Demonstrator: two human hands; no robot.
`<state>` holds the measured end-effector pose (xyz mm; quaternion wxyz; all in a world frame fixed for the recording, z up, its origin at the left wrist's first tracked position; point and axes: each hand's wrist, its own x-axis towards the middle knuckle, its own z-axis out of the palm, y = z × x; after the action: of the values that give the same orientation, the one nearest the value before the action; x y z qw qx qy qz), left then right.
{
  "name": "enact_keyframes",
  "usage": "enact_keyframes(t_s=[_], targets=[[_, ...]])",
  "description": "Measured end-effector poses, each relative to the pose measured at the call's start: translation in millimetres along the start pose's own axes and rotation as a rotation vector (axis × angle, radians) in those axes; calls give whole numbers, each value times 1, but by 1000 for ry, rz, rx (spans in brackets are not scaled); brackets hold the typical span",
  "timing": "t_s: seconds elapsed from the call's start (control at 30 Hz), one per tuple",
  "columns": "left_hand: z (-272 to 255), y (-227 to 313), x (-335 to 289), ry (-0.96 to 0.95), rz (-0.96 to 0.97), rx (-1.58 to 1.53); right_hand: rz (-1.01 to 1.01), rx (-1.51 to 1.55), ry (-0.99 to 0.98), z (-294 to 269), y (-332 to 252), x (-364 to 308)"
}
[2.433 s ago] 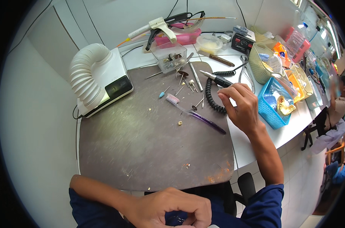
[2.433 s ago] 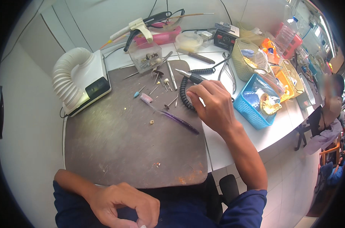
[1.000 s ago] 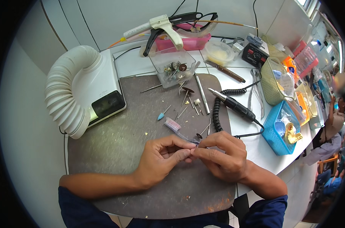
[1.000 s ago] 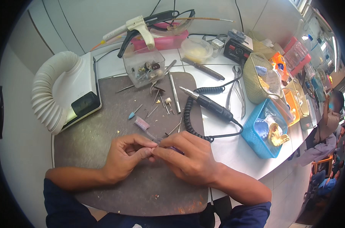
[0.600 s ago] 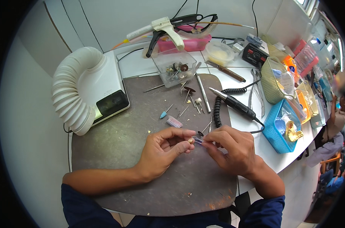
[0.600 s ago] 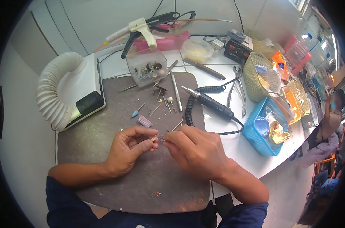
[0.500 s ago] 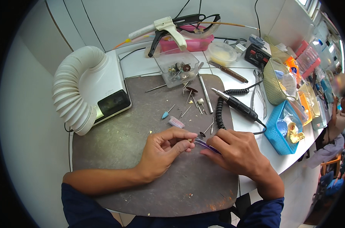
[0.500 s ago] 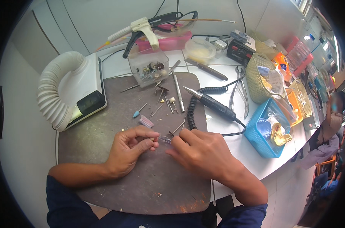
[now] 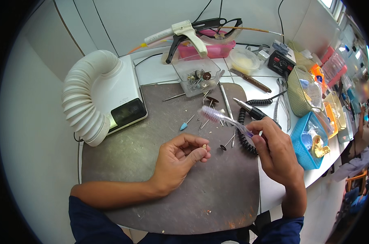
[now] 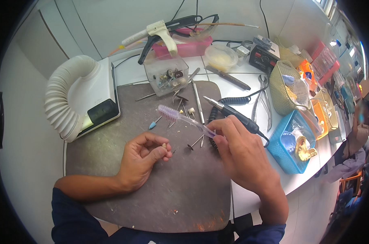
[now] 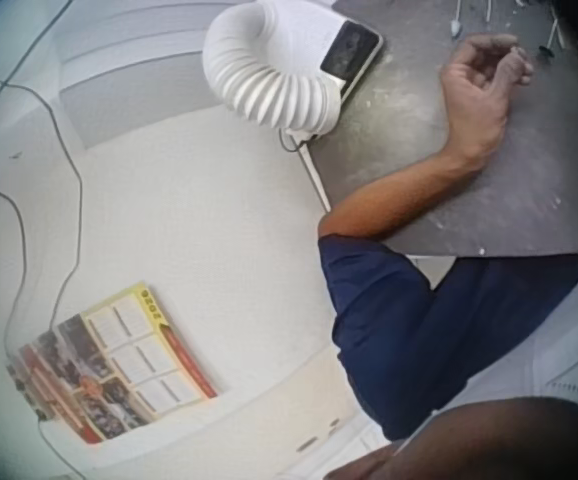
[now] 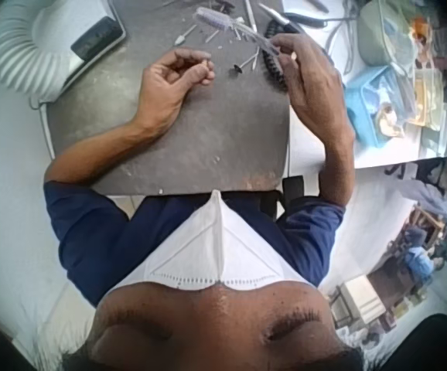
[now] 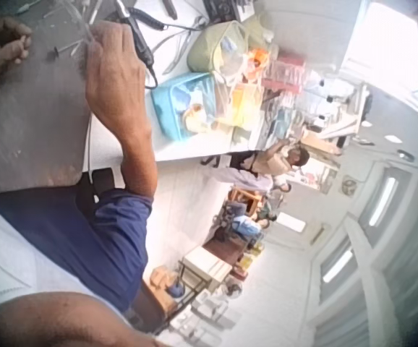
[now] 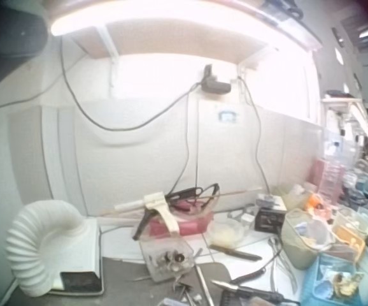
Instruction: The person uses a rotary tool to grind and shape a small pink dental component. They then pick up a yellow denture, insert the component, and test the fit. The person continues to refine the component with the rotary tool and a brush, repeatedly checking it against the denture.
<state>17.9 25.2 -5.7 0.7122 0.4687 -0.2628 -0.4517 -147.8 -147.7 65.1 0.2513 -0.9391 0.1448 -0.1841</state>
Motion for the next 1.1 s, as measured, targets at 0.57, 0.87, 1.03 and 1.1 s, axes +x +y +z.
enact_keyframes(t_s=[0.57,0.87,1.03,1.1], targets=[[-2,10,10,42,-157,20,-132,-38,-23,22,17,3],[-2,11,11,58,-141,-14,-85,-78,54,-13,23,1],[-2,10,9,43,-154,8,-136,-69,-39,-4,17,3],[0,11,9,12,-173,61,-198,-62,21,15,16,4]])
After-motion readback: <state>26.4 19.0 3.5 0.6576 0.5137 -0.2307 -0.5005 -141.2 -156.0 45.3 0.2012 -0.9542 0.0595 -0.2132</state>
